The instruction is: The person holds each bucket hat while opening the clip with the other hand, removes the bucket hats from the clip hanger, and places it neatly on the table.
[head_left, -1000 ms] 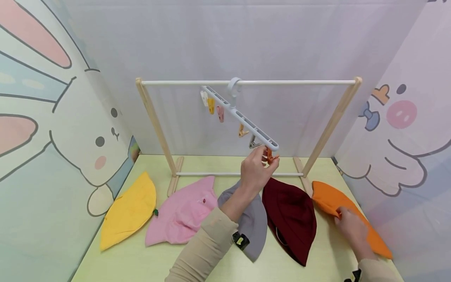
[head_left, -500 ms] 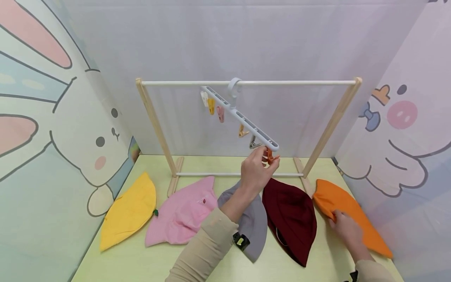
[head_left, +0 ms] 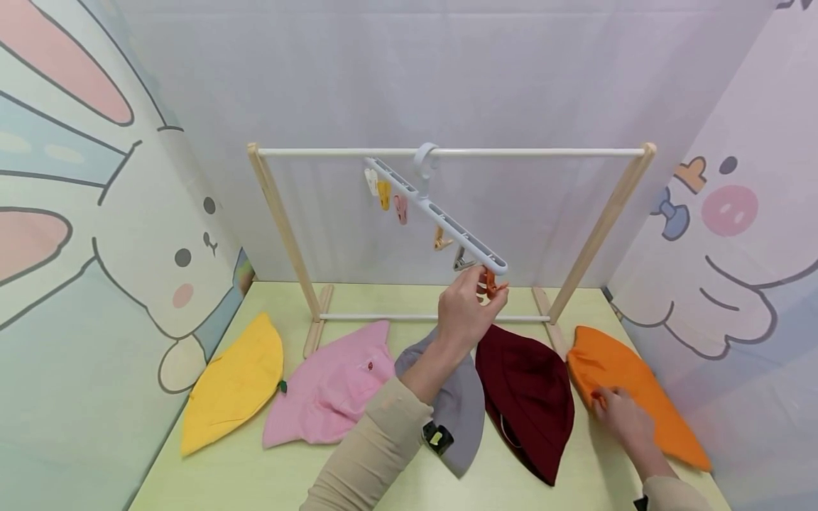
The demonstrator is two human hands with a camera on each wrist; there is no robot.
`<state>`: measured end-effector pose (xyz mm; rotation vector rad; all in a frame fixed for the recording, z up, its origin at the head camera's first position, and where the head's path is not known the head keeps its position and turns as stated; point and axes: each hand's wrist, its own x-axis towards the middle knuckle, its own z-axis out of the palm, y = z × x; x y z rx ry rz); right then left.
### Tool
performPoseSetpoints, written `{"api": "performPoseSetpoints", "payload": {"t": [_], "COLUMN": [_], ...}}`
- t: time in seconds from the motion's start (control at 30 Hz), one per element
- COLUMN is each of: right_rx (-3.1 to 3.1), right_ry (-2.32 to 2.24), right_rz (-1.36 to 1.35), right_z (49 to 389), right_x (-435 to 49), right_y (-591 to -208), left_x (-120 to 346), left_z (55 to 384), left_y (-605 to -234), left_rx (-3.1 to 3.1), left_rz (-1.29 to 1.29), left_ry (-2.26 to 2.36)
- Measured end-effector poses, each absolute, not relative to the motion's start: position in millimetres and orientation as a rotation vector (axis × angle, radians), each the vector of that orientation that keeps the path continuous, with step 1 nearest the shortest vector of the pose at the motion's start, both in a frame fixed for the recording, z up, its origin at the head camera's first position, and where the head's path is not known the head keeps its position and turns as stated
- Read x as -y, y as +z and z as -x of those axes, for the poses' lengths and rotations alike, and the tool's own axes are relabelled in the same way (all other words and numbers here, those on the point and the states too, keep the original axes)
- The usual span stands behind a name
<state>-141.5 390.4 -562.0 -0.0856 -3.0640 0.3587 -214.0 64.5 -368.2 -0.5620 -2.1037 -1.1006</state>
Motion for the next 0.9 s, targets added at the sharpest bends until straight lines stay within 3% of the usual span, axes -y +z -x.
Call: {"api": "performPoseSetpoints", "payload": {"t": [0.9], "right_rx": [3.068], "right_ry": [0.361], "right_rz": [0.132], "right_z": [141.0], "right_x": [-383.2], "right_y": [-566.2], "left_x": [-72.3], "left_z": [218.6], "left_y": [-358.0], "left_rx": [2.193], "left_rz": [0.556], "left_ry": [-1.015]}}
